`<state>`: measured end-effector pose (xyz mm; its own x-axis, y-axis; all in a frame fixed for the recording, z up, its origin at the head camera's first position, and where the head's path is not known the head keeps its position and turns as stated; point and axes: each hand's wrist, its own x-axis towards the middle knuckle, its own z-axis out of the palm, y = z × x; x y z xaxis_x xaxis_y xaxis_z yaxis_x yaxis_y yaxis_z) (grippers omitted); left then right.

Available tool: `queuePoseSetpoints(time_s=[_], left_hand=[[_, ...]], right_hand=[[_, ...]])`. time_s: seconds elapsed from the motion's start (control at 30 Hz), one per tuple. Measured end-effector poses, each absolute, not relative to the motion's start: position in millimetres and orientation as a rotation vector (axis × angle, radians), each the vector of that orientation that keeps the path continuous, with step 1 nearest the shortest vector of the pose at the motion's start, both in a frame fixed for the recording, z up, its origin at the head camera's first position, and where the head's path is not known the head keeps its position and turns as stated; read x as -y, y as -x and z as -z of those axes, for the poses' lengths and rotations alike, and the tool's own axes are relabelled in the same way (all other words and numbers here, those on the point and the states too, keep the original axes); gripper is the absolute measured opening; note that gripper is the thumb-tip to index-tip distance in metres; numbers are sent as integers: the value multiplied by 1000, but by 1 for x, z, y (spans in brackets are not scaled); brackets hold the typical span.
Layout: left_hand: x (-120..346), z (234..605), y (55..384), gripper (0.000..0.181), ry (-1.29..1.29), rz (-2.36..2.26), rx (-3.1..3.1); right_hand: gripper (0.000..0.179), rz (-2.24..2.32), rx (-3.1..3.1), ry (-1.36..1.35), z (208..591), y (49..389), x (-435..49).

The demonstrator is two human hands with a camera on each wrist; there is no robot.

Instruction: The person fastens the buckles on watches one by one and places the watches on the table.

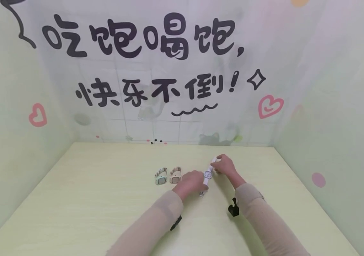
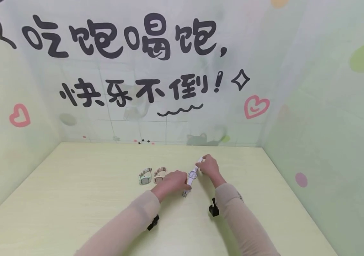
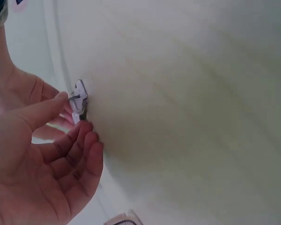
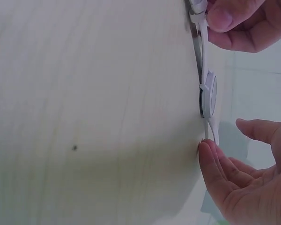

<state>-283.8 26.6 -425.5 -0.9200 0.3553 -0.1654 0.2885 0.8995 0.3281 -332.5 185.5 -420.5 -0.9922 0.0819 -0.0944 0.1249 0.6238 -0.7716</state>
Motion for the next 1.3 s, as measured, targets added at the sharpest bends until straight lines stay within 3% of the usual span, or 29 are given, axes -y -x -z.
queuePoseSetpoints(time_s=[0.2, 0.43, 0.6, 0.77, 1.03, 1.3], left_hand=[[-37, 428, 278, 32, -411, -394, -2845], [-35, 426, 276, 21, -358, -573, -2797], [-29, 422, 274, 16, -388, -732, -2764], [-21, 420, 276, 13, -391, -869, -2695], [1, 412, 281, 13, -389, -1204, -2523], [26, 400, 283, 13, -376, -1386, -2470]], right_hand=[[57, 1564, -2588, -260, 428, 333, -184], [24, 1691, -2465, -254, 422, 331, -185], [16, 1762, -2410, -233, 414, 328, -190], [15, 1850, -2315, -248, 405, 326, -193], [34, 2000, -2163, -180, 387, 319, -197], [39, 2167, -1979, -167, 377, 313, -199]])
